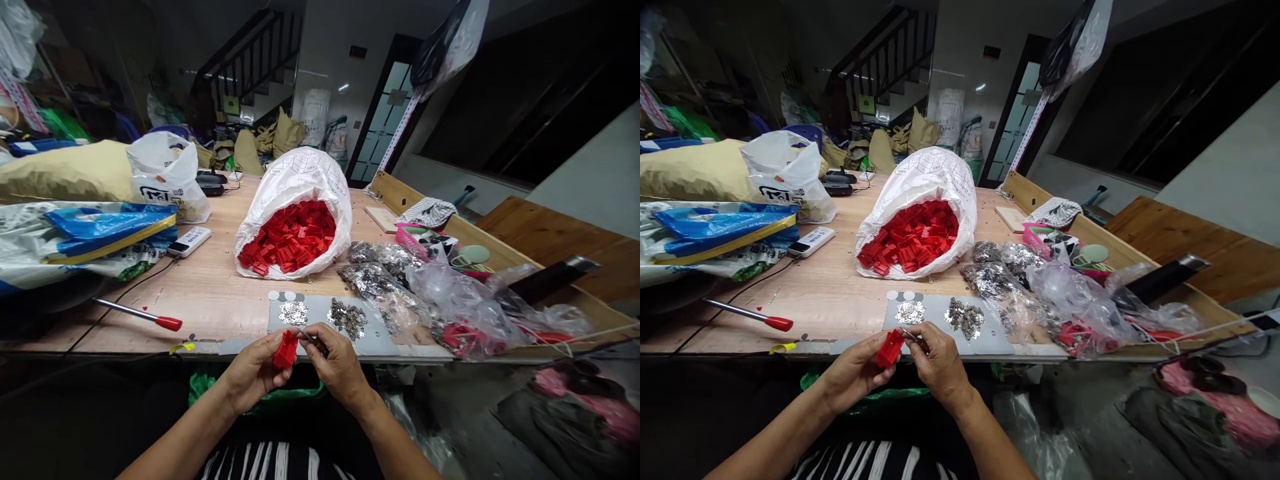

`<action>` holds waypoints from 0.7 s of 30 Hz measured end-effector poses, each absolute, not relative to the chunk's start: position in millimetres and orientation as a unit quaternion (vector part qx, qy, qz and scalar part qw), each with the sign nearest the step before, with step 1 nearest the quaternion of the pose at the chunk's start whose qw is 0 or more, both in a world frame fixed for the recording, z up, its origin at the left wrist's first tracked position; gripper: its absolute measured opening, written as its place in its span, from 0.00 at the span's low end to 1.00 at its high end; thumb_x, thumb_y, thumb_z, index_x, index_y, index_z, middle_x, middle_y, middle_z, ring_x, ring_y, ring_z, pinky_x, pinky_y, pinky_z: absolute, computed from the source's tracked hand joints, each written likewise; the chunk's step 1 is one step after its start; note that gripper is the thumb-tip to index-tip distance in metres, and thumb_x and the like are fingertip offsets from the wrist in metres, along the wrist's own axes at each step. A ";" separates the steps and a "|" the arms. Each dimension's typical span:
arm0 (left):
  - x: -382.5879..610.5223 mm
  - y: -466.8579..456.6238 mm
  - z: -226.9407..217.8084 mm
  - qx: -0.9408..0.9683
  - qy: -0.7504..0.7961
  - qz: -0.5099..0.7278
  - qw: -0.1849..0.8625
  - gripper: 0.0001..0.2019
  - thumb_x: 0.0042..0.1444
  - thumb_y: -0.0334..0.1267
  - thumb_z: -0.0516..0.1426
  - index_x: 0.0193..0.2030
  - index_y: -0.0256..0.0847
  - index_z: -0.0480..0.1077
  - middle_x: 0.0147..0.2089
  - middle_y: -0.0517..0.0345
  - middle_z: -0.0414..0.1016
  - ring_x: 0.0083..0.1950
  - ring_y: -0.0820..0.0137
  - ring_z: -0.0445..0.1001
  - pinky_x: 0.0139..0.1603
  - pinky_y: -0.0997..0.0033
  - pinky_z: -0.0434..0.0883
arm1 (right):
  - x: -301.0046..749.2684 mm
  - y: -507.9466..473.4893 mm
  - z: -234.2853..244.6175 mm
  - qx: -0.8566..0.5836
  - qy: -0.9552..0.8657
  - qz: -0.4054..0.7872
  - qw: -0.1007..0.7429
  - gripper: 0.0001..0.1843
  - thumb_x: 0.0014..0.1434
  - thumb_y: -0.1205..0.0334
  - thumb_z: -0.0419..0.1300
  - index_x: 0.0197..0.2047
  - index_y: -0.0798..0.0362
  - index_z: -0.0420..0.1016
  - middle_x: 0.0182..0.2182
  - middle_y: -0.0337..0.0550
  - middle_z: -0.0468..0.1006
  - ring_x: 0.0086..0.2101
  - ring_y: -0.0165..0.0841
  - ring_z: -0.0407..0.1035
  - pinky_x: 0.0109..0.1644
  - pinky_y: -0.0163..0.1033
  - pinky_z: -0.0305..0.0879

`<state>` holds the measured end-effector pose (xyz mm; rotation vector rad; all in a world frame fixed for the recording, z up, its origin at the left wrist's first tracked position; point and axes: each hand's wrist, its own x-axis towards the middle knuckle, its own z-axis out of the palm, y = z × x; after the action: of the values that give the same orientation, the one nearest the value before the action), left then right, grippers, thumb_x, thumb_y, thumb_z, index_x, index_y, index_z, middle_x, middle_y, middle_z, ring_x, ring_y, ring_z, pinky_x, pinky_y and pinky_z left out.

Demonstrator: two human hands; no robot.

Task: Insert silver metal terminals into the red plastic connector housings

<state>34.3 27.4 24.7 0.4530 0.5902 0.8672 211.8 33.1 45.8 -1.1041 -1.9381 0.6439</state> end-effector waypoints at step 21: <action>39.6 23.3 23.4 0.160 0.316 0.370 0.859 0.11 0.54 0.40 0.61 0.39 0.34 0.73 0.28 0.56 0.72 0.23 0.77 0.71 0.22 0.82 0.65 | 223.7 39.3 49.3 -0.384 -0.849 0.227 0.281 0.13 0.59 0.72 0.55 0.44 0.50 0.74 0.36 0.43 0.76 0.38 0.34 0.70 0.42 0.38 0.66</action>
<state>39.6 23.3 23.4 0.3360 0.6629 0.7763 223.7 39.3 49.3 -1.0300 -2.2759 0.6079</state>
